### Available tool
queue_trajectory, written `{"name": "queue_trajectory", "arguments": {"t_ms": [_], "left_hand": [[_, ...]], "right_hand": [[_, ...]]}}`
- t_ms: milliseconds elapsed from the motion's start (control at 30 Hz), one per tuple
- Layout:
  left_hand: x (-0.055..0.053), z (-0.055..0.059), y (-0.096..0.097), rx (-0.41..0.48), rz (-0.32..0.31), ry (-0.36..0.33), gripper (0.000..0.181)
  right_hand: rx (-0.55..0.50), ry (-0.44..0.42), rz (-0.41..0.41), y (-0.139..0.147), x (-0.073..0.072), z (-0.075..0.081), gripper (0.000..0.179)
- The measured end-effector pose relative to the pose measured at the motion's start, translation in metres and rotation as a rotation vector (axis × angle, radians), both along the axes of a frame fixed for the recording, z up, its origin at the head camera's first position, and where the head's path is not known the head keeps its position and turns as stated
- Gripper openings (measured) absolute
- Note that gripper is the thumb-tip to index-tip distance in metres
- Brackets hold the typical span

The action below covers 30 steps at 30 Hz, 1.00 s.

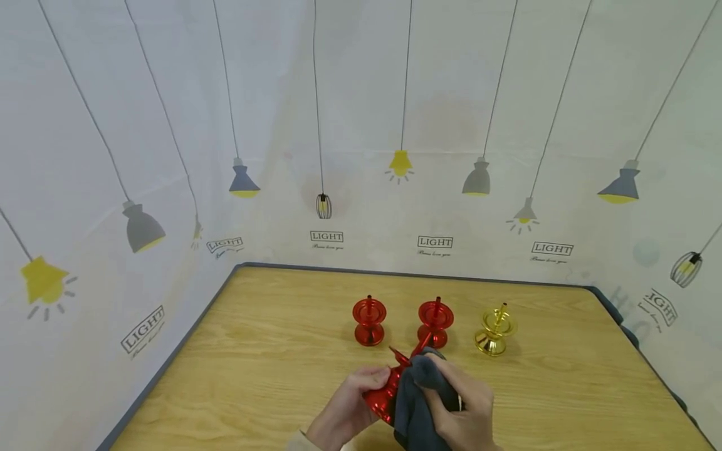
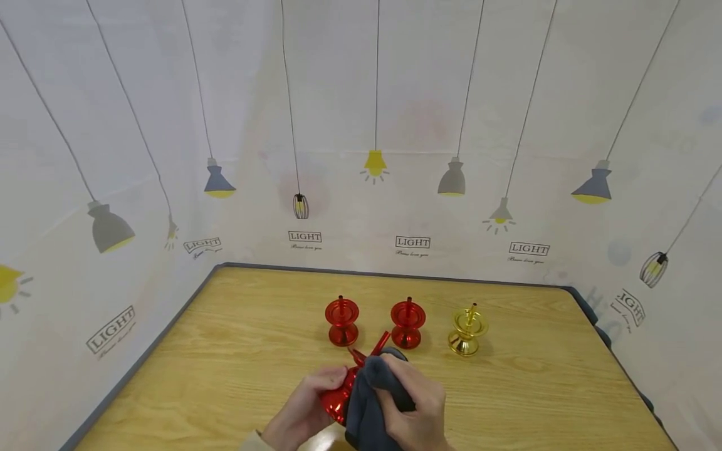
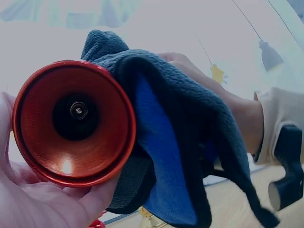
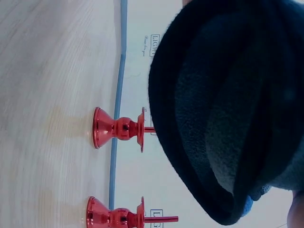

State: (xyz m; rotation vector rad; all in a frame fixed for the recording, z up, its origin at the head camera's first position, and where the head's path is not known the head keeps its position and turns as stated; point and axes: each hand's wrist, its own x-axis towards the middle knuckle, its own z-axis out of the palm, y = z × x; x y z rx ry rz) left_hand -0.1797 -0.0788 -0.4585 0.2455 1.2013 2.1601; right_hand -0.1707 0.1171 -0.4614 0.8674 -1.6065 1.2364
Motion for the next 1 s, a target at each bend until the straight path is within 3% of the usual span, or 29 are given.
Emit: {"name": "queue_trajectory", "arguments": {"t_ms": [200,433,533,633,767,900,1000], "left_hand": [[0.001,-0.001,0.0,0.025,-0.01,-0.11,0.016],[0.002,-0.005,0.001,0.077,-0.05,-0.17,0.019],[0.0,-0.008,0.001,0.107,-0.09,-0.11,0.021],[0.0,-0.009,0.001,0.094,-0.126,0.004,0.021],[0.002,-0.005,0.006,-0.021,-0.049,0.122,0.023],[0.005,0.0,0.012,-0.145,0.092,0.138,0.023],[0.004,0.004,0.011,-0.186,0.139,0.138,0.018]], "right_hand": [[0.002,0.011,-0.004,0.0,0.0,0.002,0.037],[-0.014,0.003,0.014,0.001,0.001,0.003,0.034],[-0.006,-0.002,0.004,0.002,0.002,0.003,0.034],[0.002,0.001,-0.002,0.004,0.0,0.0,0.035],[0.02,0.01,-0.023,0.008,-0.001,-0.003,0.037],[0.037,0.018,-0.042,0.008,0.0,0.0,0.037],[0.035,0.035,-0.039,0.005,0.002,0.004,0.035]]}}
